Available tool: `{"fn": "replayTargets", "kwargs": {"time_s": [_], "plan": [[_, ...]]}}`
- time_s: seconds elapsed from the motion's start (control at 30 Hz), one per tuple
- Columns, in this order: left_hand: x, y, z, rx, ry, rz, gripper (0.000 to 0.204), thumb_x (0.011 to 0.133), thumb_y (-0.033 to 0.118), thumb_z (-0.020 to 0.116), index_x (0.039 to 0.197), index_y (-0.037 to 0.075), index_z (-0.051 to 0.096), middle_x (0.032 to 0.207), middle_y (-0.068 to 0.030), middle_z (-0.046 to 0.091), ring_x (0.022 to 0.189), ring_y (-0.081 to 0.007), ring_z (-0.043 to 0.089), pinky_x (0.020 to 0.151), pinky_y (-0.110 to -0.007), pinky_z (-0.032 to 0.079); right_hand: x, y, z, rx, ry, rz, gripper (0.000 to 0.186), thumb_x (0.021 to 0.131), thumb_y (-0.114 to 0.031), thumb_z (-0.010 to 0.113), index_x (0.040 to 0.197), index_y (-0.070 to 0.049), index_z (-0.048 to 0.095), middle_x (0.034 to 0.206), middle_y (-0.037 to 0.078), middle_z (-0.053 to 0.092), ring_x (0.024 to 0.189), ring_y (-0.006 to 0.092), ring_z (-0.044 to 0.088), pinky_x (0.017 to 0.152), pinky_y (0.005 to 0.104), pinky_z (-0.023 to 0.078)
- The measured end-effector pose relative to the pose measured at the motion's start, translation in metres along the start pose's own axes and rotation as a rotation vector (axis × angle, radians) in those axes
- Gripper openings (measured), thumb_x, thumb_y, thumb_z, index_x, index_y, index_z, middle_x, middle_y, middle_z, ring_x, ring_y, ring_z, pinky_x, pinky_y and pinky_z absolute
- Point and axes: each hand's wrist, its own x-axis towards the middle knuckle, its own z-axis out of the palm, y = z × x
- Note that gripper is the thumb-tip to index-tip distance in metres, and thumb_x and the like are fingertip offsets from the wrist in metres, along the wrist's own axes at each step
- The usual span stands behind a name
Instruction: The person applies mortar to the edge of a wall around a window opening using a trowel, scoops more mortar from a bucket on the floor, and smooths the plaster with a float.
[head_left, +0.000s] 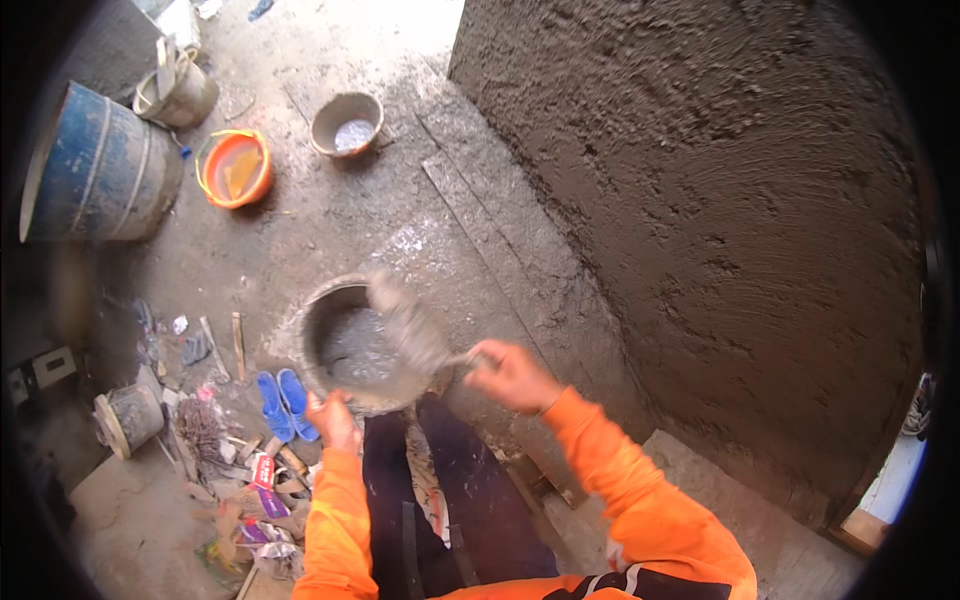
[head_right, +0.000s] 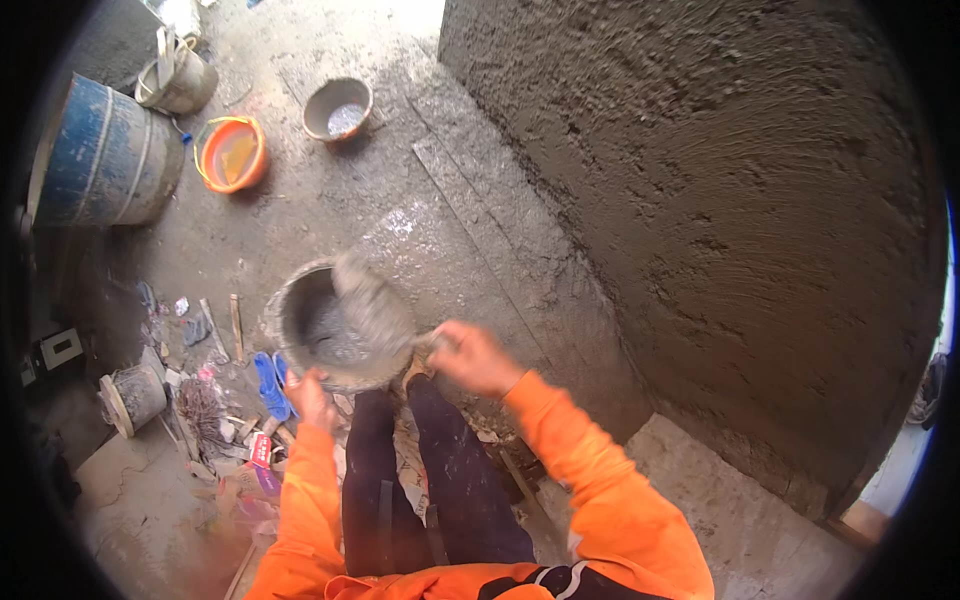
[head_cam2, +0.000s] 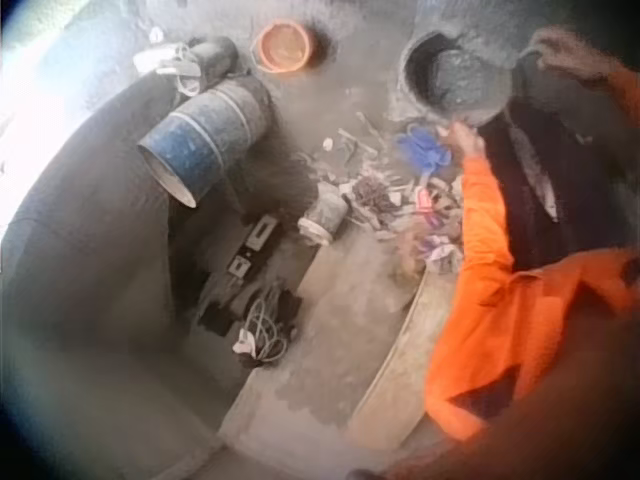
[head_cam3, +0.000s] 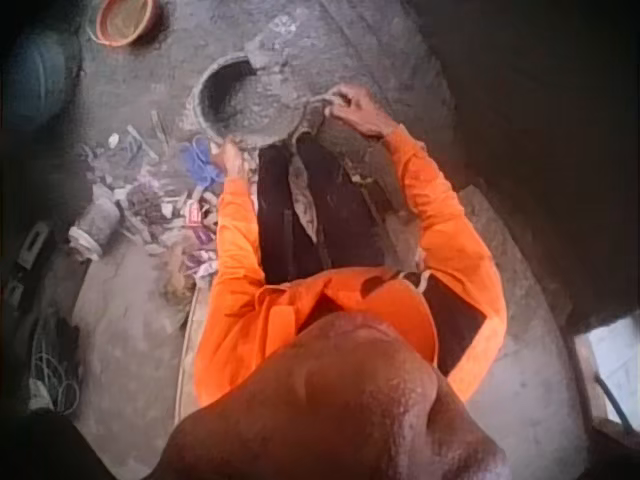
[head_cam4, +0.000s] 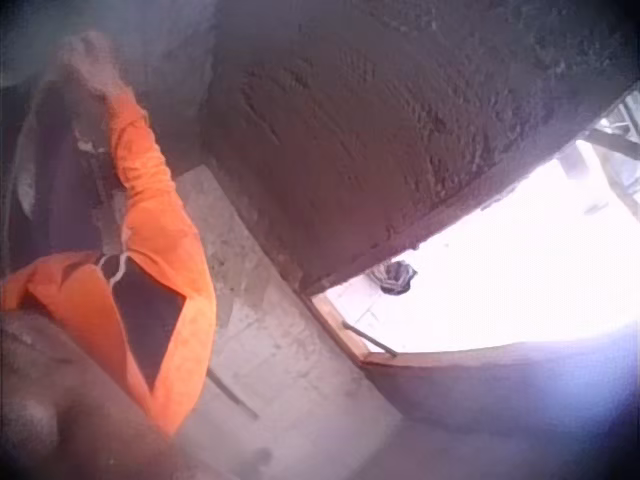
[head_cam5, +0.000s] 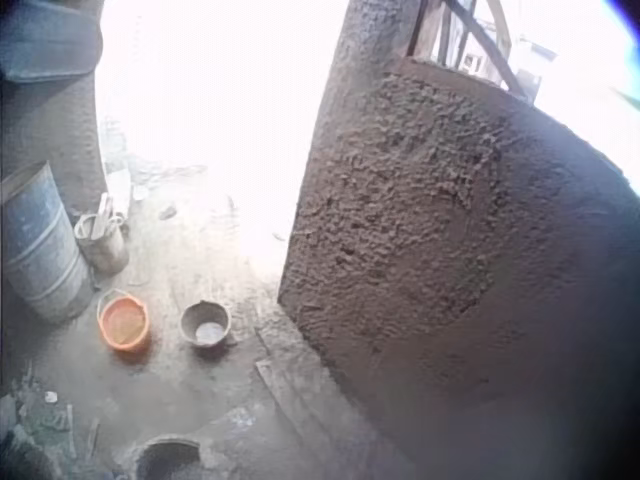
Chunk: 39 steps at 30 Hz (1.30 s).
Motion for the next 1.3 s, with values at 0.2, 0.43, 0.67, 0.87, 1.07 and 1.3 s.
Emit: {"fn": "replayTargets", "kwargs": {"time_s": [0.2,0.43,0.67,0.87,1.07,1.3], "plan": [[0.017,0.003,0.001,0.100,-0.038,0.059,0.050,0.067,-0.012,0.044,0.114,-0.002,0.055,0.102,-0.0037,0.062,0.078,-0.0116,0.056,0.064,-0.024,0.044,0.070,0.040,-0.273,-0.704,0.702,0.386,0.019,0.083,-0.013,0.055,0.090,0.004,0.057,0.076,0.012,0.062,0.058,0.0202,0.057,0.049,0.0349,0.046],[0.007,-0.003,0.011,0.191,-0.082,0.123,0.049,0.069,-0.013,0.045,0.115,-0.003,0.056,0.095,-0.0038,0.063,0.076,-0.0099,0.056,0.064,-0.023,0.044,-0.035,0.021,-0.092,-0.939,0.244,-0.267,0.027,0.080,-0.016,0.061,0.105,-0.006,0.055,0.094,0.014,0.061,0.076,0.0298,0.064,0.069,0.0393,0.051],[-0.054,0.024,0.092,0.469,-0.325,0.617,0.061,0.068,-0.009,0.049,0.127,0.004,0.053,0.090,-0.0081,0.064,0.068,-0.0107,0.053,0.063,-0.024,0.044,0.057,0.038,0.019,-1.280,0.218,-0.071,0.021,0.073,-0.014,0.060,0.091,-0.003,0.056,0.088,0.021,0.061,0.076,0.0327,0.065,0.063,0.0441,0.051],[-0.051,0.039,0.087,0.413,-0.540,0.553,0.065,0.067,-0.016,0.048,0.129,0.002,0.051,0.124,-0.0172,0.057,0.116,-0.0264,0.054,0.091,-0.027,0.044,0.061,0.072,0.023,-0.720,0.096,-0.247,0.018,0.072,-0.015,0.058,0.084,-0.002,0.054,0.077,0.020,0.060,0.069,0.0388,0.061,0.059,0.0446,0.048],[-0.025,0.031,0.086,0.250,-0.400,0.462,0.056,0.073,-0.011,0.047,0.129,-0.006,0.046,0.112,-0.0083,0.060,0.096,-0.0122,0.057,0.079,-0.023,0.045,0.056,0.074,0.027,-0.659,0.297,-0.191,0.018,0.074,-0.017,0.060,0.086,-0.004,0.054,0.075,0.019,0.058,0.069,0.0392,0.058,0.058,0.0458,0.045],[0.027,-0.018,0.061,0.174,-0.082,0.011,0.058,0.070,-0.010,0.052,0.128,-0.010,0.044,0.101,-0.0096,0.058,0.081,-0.0107,0.054,0.069,-0.024,0.046,0.039,0.031,0.027,-0.684,0.248,-0.383,0.024,0.073,-0.017,0.064,0.091,-0.004,0.054,0.084,0.014,0.057,0.071,0.0341,0.059,0.059,0.0419,0.047]]}}
